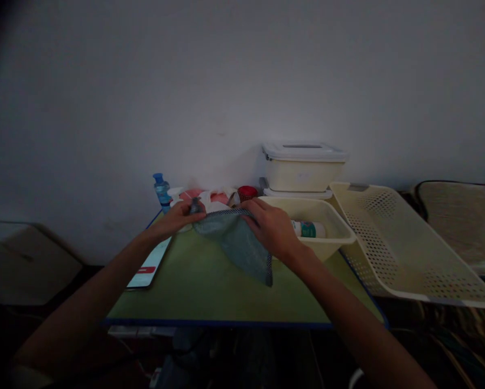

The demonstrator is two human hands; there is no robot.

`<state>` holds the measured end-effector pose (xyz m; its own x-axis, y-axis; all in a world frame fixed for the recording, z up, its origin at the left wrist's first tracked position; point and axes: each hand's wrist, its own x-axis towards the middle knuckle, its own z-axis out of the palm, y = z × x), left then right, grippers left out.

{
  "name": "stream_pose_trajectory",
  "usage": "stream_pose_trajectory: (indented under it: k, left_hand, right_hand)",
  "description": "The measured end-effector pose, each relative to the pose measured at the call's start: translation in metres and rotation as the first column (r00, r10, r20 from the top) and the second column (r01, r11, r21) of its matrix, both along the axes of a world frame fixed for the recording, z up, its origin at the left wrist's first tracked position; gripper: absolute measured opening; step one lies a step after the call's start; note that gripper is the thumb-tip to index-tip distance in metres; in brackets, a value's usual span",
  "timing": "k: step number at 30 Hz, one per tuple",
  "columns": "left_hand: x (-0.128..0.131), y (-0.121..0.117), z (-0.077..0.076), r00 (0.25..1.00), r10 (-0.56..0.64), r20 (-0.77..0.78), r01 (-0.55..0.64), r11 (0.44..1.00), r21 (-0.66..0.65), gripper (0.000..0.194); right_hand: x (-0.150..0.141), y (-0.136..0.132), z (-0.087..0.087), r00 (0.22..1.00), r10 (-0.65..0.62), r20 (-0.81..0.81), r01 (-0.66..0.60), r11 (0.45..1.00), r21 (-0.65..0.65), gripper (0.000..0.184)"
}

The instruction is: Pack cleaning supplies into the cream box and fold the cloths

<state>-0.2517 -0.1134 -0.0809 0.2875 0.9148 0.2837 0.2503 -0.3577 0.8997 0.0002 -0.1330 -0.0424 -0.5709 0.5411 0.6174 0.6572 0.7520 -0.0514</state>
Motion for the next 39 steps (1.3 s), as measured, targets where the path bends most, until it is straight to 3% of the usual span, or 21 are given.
stream_pose_trajectory:
  k: [5,9,12,15,18,19,21,23,24,26,27,28,29,30,32,34,36,39]
  left_hand:
    - [-0.021,-0.007,0.036,0.990,0.100,-0.104,-0.081,0.982,0.171,0.022]
    - [-0.033,-0.015,0.057,0.959,0.183,-0.215,-0.111,0.944,0.310,0.020]
    - [-0.041,-0.019,0.065,0.936,0.281,-0.210,-0.186,0.905,0.382,0.020]
    - [-0.050,-0.020,0.067,0.921,0.353,-0.167,-0.267,0.881,0.391,0.021]
    - [-0.058,-0.018,0.065,0.907,0.386,-0.167,-0.293,0.865,0.408,0.022]
    - [-0.059,-0.017,0.065,0.899,0.400,-0.178,-0.297,0.856,0.423,0.021]
    - [-0.058,-0.020,0.068,0.875,0.444,-0.195,-0.311,0.822,0.477,0.020]
    - [-0.055,-0.027,0.074,0.840,0.520,-0.153,-0.345,0.730,0.590,0.018]
    - [-0.052,-0.033,0.077,0.821,0.563,-0.096,-0.367,0.649,0.667,0.017]
    - [-0.048,-0.045,0.082,0.774,0.628,0.081,-0.417,0.410,0.811,0.016]
    - [-0.047,-0.050,0.082,0.759,0.635,0.147,-0.422,0.306,0.853,0.015]
    - [-0.048,-0.053,0.081,0.744,0.644,0.178,-0.418,0.241,0.876,0.014]
    - [-0.049,-0.054,0.078,0.741,0.649,0.169,-0.401,0.228,0.887,0.014]
    - [-0.052,-0.052,0.074,0.744,0.658,0.117,-0.378,0.270,0.886,0.014]
    - [-0.058,-0.046,0.064,0.772,0.636,-0.003,-0.338,0.414,0.845,0.016]
    - [-0.064,-0.042,0.055,0.776,0.625,-0.084,-0.327,0.513,0.794,0.018]
    - [-0.067,-0.043,0.053,0.769,0.627,-0.123,-0.308,0.532,0.789,0.019]
    - [-0.067,-0.056,0.060,0.756,0.645,-0.111,-0.289,0.481,0.828,0.018]
  right_hand:
    - [0.012,0.004,0.022,0.998,0.021,-0.066,-0.018,0.998,0.060,0.025]
    - [0.019,0.006,0.036,0.994,0.014,-0.112,-0.014,1.000,-0.005,0.034]
    - [0.026,0.011,0.045,0.986,0.028,-0.167,-0.062,0.977,-0.203,0.035]
    - [0.034,0.019,0.051,0.971,0.068,-0.229,-0.168,0.876,-0.452,0.032]
    - [0.037,0.026,0.052,0.967,0.082,-0.240,-0.205,0.808,-0.552,0.025]
    - [0.037,0.027,0.052,0.972,0.074,-0.222,-0.186,0.821,-0.541,0.023]
    - [0.034,0.024,0.054,0.980,0.026,-0.197,-0.104,0.912,-0.397,0.016]
    - [0.028,0.016,0.057,0.974,-0.016,-0.225,-0.003,0.997,-0.081,0.010]
    - [0.025,0.011,0.058,0.967,-0.009,-0.254,0.038,0.994,0.107,0.008]
    - [0.020,0.001,0.059,0.956,0.057,-0.288,0.068,0.911,0.407,0.008]
    - [0.018,-0.002,0.057,0.955,0.091,-0.281,0.058,0.875,0.480,0.008]
    - [0.017,-0.004,0.054,0.963,0.115,-0.245,0.023,0.868,0.496,0.008]
    - [0.016,-0.003,0.049,0.974,0.126,-0.188,-0.026,0.887,0.460,0.009]
    - [0.015,-0.001,0.044,0.984,0.136,-0.111,-0.085,0.922,0.378,0.010]
    - [0.015,0.006,0.032,0.988,0.152,0.010,-0.151,0.966,0.209,0.015]
    - [0.016,0.011,0.026,0.993,0.100,-0.060,-0.089,0.983,0.159,0.012]
    - [0.016,0.011,0.028,0.987,0.046,-0.155,-0.021,0.986,0.163,0.009]
    - [0.016,0.000,0.041,0.986,0.049,-0.156,-0.023,0.986,0.165,0.008]
